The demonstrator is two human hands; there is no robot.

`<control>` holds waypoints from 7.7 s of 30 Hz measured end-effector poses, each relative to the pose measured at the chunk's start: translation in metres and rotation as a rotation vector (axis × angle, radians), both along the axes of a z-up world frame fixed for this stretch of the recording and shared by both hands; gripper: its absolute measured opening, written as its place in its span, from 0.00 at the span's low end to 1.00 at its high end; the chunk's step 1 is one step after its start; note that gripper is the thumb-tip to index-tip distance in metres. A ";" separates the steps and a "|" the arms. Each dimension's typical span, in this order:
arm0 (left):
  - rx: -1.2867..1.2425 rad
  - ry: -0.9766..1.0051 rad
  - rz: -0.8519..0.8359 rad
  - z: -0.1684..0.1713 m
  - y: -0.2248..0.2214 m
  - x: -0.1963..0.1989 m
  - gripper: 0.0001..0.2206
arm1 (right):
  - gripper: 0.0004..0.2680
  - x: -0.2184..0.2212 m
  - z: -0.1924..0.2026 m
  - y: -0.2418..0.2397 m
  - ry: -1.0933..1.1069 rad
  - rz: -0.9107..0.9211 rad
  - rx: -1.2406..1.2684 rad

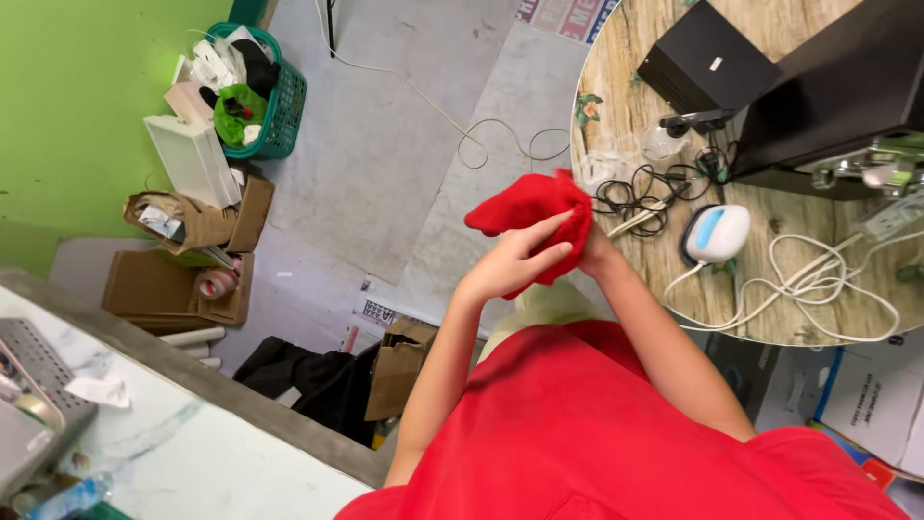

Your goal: Tidying a workspace by cutting tape, coiling a cable, and cleaning an electronic component with a cloth.

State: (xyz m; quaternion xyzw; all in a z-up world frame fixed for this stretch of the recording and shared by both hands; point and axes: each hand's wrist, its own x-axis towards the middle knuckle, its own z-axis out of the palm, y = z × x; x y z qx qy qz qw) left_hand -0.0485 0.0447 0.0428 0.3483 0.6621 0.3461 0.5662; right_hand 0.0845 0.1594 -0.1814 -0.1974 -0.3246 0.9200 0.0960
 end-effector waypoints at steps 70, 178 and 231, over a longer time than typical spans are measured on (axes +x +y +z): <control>0.726 0.215 -0.645 -0.217 0.390 -0.171 0.46 | 0.21 -0.128 -0.027 0.269 -1.884 -0.874 0.845; 0.233 0.092 -0.691 -0.244 0.456 -0.142 0.39 | 0.20 -0.169 0.026 0.233 -1.756 -1.144 0.835; 0.186 -0.265 -0.524 -0.245 0.409 -0.156 0.32 | 0.13 -0.218 -0.032 0.235 0.290 -2.176 -0.292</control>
